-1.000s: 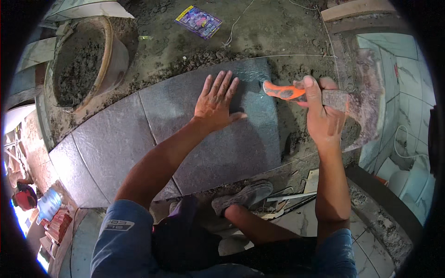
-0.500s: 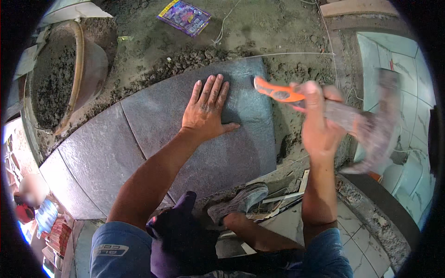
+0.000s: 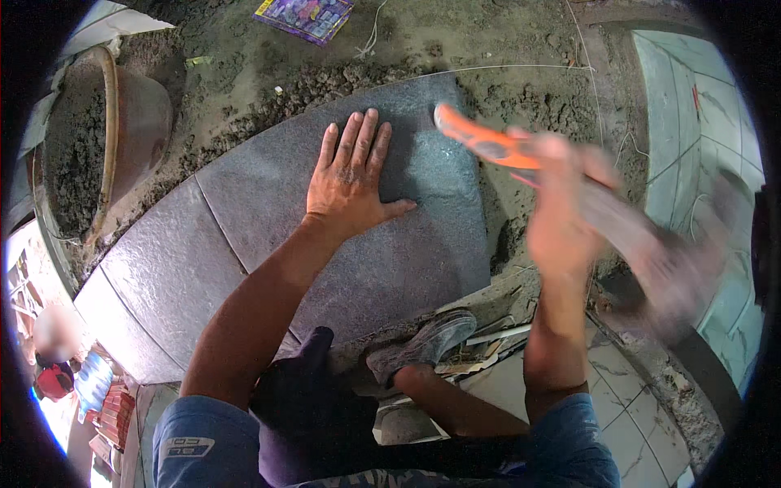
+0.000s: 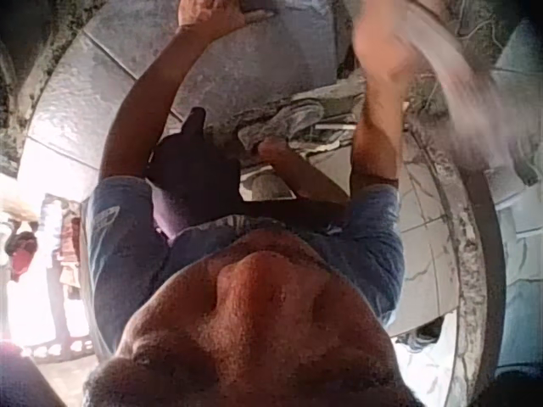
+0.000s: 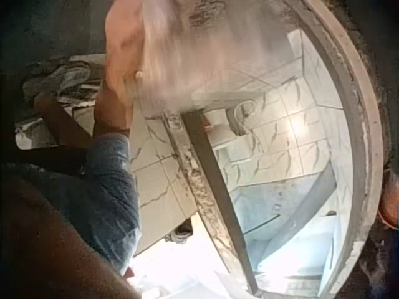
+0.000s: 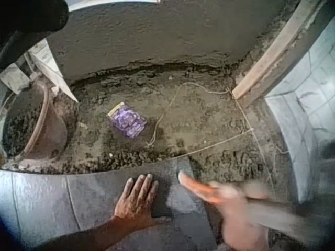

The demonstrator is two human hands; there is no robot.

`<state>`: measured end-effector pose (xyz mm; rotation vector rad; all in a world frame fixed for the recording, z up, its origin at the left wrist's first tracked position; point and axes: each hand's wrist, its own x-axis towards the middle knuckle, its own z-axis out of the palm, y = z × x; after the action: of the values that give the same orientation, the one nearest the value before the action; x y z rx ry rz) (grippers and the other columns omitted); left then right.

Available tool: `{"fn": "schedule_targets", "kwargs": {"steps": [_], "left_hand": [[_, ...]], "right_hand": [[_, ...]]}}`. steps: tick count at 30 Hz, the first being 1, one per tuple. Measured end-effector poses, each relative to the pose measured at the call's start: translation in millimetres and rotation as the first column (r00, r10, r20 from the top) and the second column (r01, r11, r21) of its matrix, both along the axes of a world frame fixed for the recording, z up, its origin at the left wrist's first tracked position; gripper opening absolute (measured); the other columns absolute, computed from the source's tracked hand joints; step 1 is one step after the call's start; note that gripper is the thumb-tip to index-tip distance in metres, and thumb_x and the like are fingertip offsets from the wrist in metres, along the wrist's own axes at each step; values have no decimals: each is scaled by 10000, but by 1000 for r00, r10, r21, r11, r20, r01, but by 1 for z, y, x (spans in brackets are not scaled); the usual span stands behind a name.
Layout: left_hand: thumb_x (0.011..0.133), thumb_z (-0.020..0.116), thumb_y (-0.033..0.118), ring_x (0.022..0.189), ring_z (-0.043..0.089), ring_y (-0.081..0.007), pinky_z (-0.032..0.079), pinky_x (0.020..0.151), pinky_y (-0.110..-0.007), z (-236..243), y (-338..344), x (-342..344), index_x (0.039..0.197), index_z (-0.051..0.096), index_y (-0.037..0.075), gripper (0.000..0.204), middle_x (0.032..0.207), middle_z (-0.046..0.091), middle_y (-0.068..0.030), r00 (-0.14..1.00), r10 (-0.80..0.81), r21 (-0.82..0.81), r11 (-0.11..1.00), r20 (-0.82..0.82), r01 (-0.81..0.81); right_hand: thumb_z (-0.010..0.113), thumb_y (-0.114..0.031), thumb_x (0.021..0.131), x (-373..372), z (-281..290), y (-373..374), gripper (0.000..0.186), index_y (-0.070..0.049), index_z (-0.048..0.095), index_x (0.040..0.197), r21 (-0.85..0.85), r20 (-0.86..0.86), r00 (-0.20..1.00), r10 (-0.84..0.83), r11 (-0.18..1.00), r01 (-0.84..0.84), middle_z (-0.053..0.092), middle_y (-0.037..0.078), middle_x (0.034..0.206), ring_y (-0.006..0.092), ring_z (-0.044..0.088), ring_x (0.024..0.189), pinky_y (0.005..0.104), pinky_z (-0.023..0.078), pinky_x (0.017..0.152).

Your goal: Positioning, tapping into place, and cleaning floor tiles on a mortar bed, followed by measuring with a tape measure.

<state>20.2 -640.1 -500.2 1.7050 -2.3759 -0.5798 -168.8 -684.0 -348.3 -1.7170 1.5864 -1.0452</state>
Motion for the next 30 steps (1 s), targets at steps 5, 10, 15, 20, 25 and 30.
{"fn": "schedule_targets", "kwargs": {"steps": [5,10,15,20,25,30], "left_hand": [[670,659,762,1476,149,-309,121,1201,-513,-4,3,-2,1515,237,83,1163,1584,170,-146,1000,-5,40,999,28,4],[694,639,766,1473,164,-307,121,1199,-512,-8,5,4,1512,253,82,1134,1576,194,-155,1000,7,-37,999,5,-6],[706,596,792,1456,202,-326,137,1194,-502,-8,2,-1,1483,319,46,1112,1552,251,-174,1000,0,-97,995,-7,-1],[732,571,780,1448,213,-337,142,1193,-503,-7,5,7,1474,332,31,1081,1546,252,-187,1000,1,-139,990,0,0],[783,567,731,1461,165,-342,138,1184,-522,7,35,50,1462,337,10,1017,1565,185,-207,982,154,-33,988,112,-151],[767,674,639,1441,202,-420,179,1151,-570,-9,104,151,1480,302,12,1019,1550,214,-260,946,292,-111,954,139,-278]], "right_hand": [[549,-181,992,-4,9,5,263,37,597,853,112,-157,988,9,994,8,689,143,830,281,708,822,362,572,697],[626,-143,949,0,13,17,239,36,644,792,-28,125,992,-30,999,34,690,124,809,173,663,777,309,521,691],[565,-222,982,-17,6,37,297,57,619,892,80,81,994,-74,994,68,692,177,937,227,686,885,359,548,771],[526,-275,1002,-11,-3,39,315,29,559,926,183,59,978,-198,966,184,683,162,958,272,687,965,395,580,736],[529,-303,1000,-9,-5,37,344,37,580,981,229,64,973,-221,952,201,671,160,1000,273,681,986,388,593,737],[522,-364,994,-17,-9,29,424,23,607,1143,384,-13,978,-207,902,196,650,136,1117,239,638,1066,362,574,819]]}}
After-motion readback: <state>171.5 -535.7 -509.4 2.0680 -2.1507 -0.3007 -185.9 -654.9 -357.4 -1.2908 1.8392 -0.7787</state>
